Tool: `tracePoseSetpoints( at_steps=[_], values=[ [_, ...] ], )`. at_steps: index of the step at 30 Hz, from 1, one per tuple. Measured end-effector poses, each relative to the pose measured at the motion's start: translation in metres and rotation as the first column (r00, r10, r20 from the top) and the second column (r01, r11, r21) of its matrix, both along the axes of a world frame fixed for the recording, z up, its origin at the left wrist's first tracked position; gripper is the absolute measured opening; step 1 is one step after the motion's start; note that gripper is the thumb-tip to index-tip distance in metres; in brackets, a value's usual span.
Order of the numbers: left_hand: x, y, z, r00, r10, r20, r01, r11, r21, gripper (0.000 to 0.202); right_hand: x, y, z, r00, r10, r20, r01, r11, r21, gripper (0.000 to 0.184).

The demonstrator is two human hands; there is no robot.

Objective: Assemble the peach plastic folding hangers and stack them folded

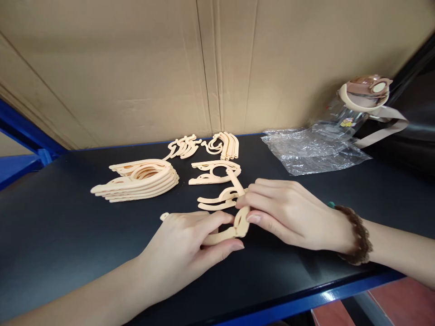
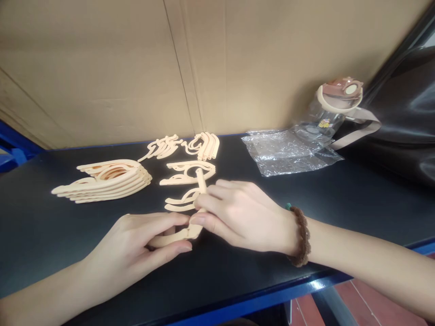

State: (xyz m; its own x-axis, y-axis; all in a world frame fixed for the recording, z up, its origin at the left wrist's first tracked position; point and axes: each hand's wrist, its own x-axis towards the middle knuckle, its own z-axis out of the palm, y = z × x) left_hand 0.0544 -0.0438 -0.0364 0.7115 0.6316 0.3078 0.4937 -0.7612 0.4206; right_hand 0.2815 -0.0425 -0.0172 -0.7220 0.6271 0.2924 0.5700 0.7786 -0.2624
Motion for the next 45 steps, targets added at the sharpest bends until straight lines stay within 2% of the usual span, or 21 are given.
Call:
tracePoseSetpoints(
  at_steps=[7,12,13,15,18,21,24,33,37,41,45],
  values=[
    [0.000,0.001,0.003,0.996,-0.006,0.085,-0.002,0.996,0.090,0.006,0.006,0.013,-0.003,0.952,-0.261,-0.159,0.261,0.965,-0.023,0.027],
    [-0.002,0.003,-0.001,0.994,-0.031,0.106,0.022,0.996,0.090,0.008,0.007,0.015,-0.007,0.925,-0.315,-0.214,0.290,0.947,-0.141,0.010],
    [-0.002,0.003,-0.002,0.993,-0.033,0.112,0.023,0.996,0.086,0.009,0.007,0.014,-0.008,0.919,-0.319,-0.232,0.286,0.944,-0.165,0.005],
    [-0.001,0.003,-0.003,0.991,-0.039,0.129,0.026,0.995,0.097,0.012,0.007,0.013,-0.010,0.913,-0.311,-0.263,0.264,0.944,-0.200,0.014],
    [-0.001,0.003,-0.002,0.995,-0.013,0.097,-0.006,0.979,0.201,0.016,0.005,0.012,-0.011,0.930,-0.263,-0.258,0.203,0.950,-0.239,0.022],
    [0.000,0.002,0.001,0.995,0.084,0.062,-0.100,0.927,0.361,0.016,0.003,0.010,-0.010,0.944,-0.221,-0.245,0.140,0.940,-0.310,0.021],
    [0.001,0.002,0.003,0.990,0.124,0.064,-0.139,0.889,0.436,0.016,0.001,0.006,-0.009,0.948,-0.194,-0.252,0.093,0.927,-0.364,0.013],
    [0.000,0.004,0.004,0.987,0.158,0.023,-0.151,0.879,0.453,0.023,-0.002,-0.001,-0.006,0.948,-0.160,-0.274,0.016,0.886,-0.464,0.009],
    [0.000,0.004,0.005,0.988,0.154,0.017,-0.147,0.892,0.428,0.035,-0.003,0.000,-0.005,0.947,-0.133,-0.294,-0.029,0.873,-0.487,0.011],
    [0.000,0.007,0.003,0.996,0.087,-0.030,-0.069,0.921,0.384,0.050,-0.004,-0.001,-0.003,0.949,-0.110,-0.296,-0.068,0.844,-0.531,0.010],
    [-0.001,0.008,0.001,0.997,0.066,-0.031,-0.051,0.937,0.344,0.046,-0.005,-0.002,-0.004,0.947,-0.138,-0.290,-0.028,0.865,-0.500,0.009]
  ],
)
